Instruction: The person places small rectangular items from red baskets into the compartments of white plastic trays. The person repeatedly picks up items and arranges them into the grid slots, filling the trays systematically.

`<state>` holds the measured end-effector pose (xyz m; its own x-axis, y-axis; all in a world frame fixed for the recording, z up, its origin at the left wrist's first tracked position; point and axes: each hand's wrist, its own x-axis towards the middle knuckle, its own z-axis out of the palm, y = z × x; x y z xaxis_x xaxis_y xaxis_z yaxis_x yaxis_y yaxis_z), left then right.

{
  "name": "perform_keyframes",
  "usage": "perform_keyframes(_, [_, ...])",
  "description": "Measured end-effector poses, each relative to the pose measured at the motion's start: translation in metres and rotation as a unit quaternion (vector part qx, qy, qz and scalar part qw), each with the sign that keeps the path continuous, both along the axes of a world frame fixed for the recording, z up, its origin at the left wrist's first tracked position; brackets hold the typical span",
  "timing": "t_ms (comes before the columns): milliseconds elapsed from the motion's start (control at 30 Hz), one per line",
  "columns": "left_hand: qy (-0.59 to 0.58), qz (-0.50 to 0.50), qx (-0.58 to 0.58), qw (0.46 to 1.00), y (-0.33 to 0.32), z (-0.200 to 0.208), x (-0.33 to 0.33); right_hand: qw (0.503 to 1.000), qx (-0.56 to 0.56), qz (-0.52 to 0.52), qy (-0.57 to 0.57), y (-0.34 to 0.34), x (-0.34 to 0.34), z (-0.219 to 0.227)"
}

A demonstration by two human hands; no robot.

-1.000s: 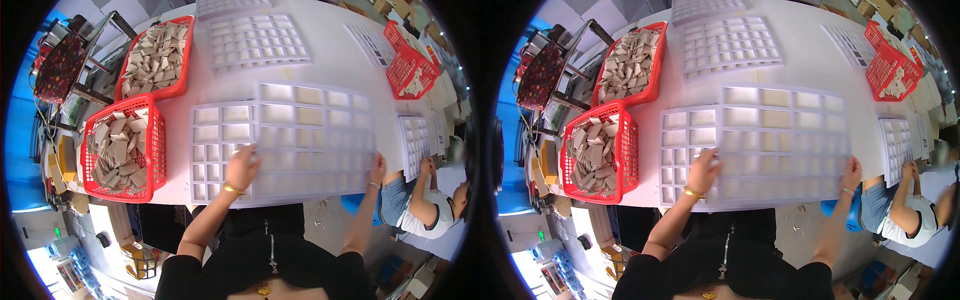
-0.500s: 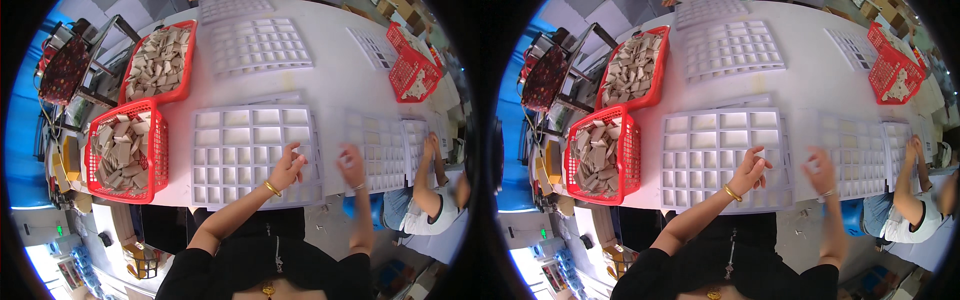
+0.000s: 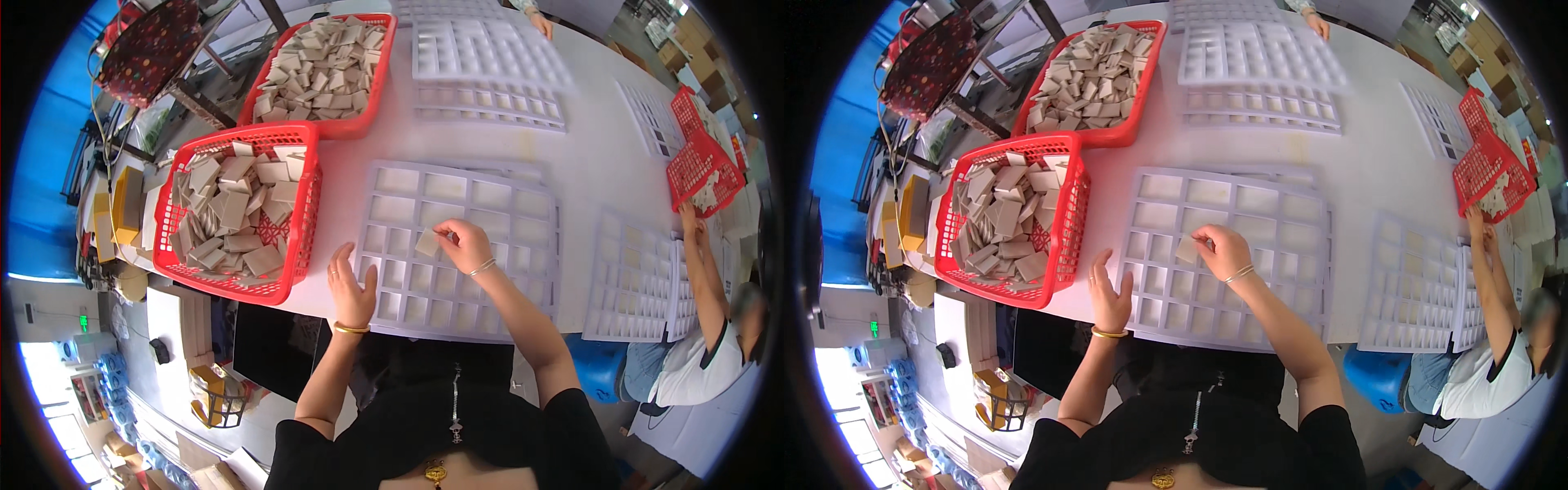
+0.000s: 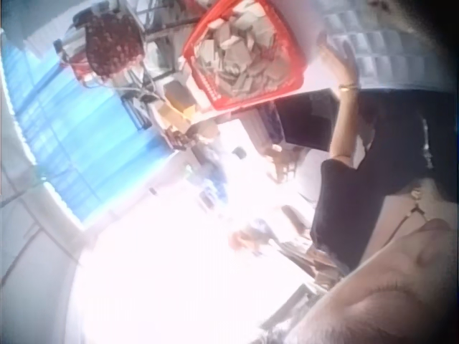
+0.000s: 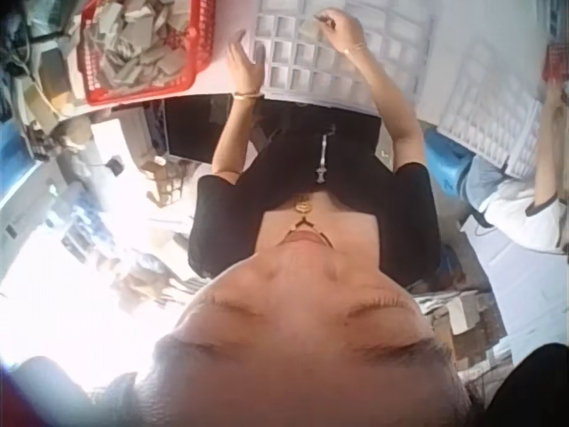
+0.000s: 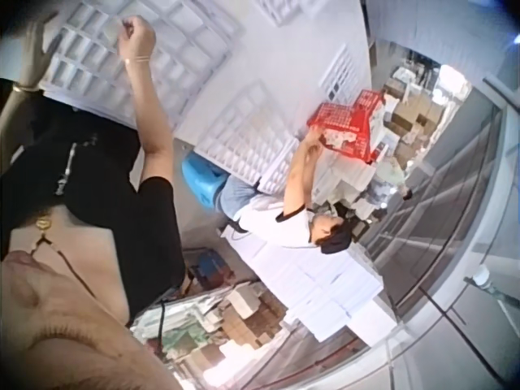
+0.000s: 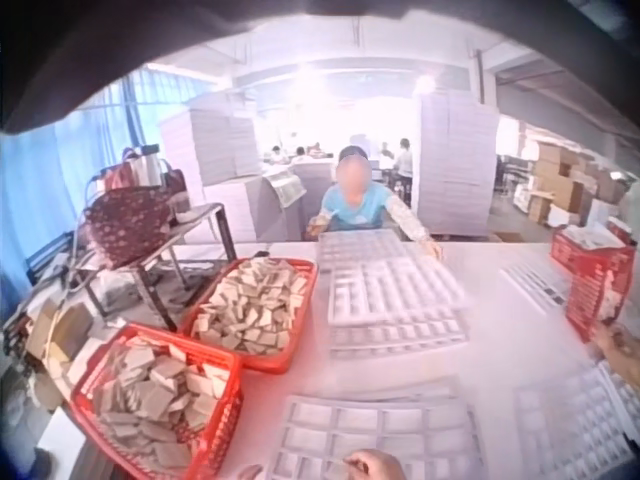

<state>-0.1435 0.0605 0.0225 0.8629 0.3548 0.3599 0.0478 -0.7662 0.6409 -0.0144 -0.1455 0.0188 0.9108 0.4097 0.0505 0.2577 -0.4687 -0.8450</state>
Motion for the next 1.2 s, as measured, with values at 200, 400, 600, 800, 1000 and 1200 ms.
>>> perform_keyframes(200, [0.194,-0.031,-0.099,0.975,0.022,-0.032,-0.044,0.993,-0.093,0.054,-0.058,0.011,0.005,-0.025])
perform_keyframes(400, [0.104,-0.079,0.015,0.991,0.015,0.009,-0.043,0.955,-0.176,0.080,-0.227,0.023,-0.004,-0.022])
perform_keyframes(600, [-0.010,-0.082,0.093,0.992,0.083,0.094,-0.026,0.932,-0.265,0.110,-0.223,0.019,-0.020,-0.013])
perform_keyframes(800, [0.248,-0.073,0.170,0.951,0.248,0.036,0.033,0.940,-0.248,0.112,-0.207,0.020,-0.023,-0.013])
perform_keyframes(1000, [0.597,-0.138,0.334,0.716,0.252,0.005,0.059,0.943,-0.262,0.098,-0.178,0.011,-0.024,-0.016])
perform_keyframes(1200, [0.580,-0.155,0.203,0.773,0.274,0.014,0.053,0.944,-0.262,0.101,-0.170,0.011,-0.026,-0.018])
